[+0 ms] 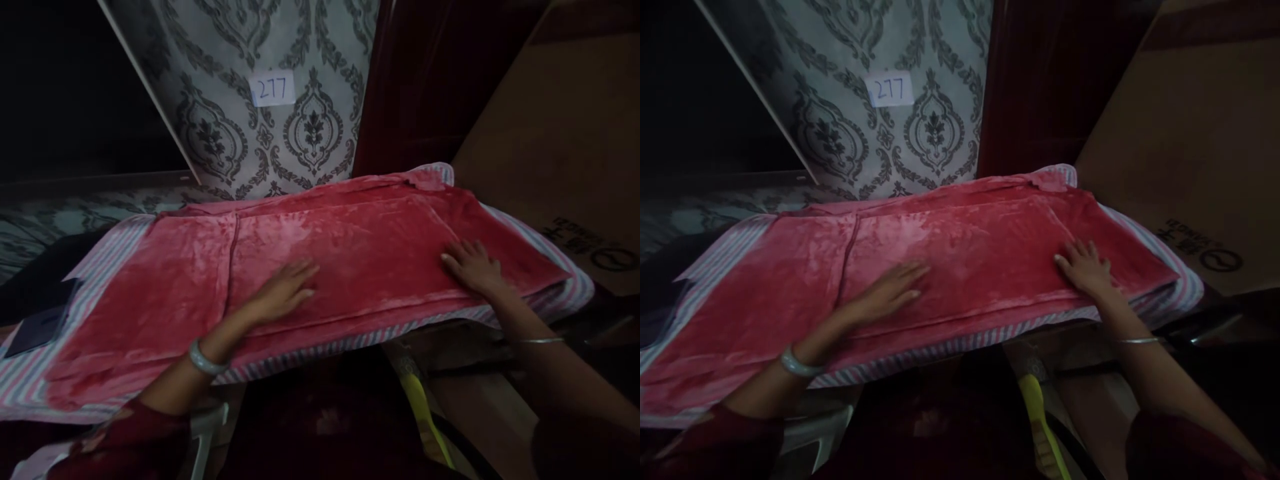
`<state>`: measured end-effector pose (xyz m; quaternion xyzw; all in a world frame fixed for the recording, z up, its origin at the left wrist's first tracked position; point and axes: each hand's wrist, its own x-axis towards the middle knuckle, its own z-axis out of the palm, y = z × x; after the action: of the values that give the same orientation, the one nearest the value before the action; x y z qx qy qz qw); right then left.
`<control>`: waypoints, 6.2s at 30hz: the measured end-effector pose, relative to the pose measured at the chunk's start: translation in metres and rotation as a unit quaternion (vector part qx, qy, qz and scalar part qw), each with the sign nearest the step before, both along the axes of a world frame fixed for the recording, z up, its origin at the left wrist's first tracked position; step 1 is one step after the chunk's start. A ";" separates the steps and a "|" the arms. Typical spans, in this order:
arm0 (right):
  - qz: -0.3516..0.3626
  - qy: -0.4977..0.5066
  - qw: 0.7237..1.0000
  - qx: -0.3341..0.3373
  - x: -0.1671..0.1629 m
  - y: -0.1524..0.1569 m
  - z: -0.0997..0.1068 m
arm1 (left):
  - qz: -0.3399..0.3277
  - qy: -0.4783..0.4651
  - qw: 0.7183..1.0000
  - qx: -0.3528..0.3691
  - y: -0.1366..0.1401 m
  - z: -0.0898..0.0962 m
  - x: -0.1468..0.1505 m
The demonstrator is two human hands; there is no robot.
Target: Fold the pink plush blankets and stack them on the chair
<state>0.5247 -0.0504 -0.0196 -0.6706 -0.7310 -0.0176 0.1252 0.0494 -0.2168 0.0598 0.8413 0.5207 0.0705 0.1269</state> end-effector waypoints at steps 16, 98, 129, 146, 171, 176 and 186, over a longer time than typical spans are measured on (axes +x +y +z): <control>0.299 0.010 0.954 -0.009 -0.294 0.036 0.017 | 0.280 0.183 0.942 0.022 0.075 -0.020 -0.124; 0.192 0.137 0.972 0.025 -0.050 -0.039 0.037 | -0.069 0.055 0.987 0.132 0.022 -0.073 0.004; 0.107 -0.016 0.992 -0.067 -0.074 -0.042 0.009 | -0.060 0.066 0.985 0.146 0.026 -0.077 0.005; 0.061 0.059 0.996 0.005 -0.085 -0.078 0.033 | -0.041 0.063 0.986 0.150 0.027 -0.077 0.010; 0.352 0.021 0.934 0.052 -0.233 -0.084 0.025 | 0.144 -0.021 0.985 0.089 -0.072 -0.002 -0.028; 0.476 -0.006 0.878 -0.040 -0.348 -0.100 0.042 | 0.341 0.116 0.930 0.079 -0.075 -0.003 -0.087; 0.522 -0.016 0.842 -0.136 -0.349 -0.121 0.016 | 0.355 0.103 0.928 0.053 -0.084 -0.049 -0.107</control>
<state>0.1755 -0.1716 -0.0036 -0.1997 -0.9699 0.1387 0.0116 -0.0578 -0.3009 0.0107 0.6100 0.7907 0.0514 -0.0054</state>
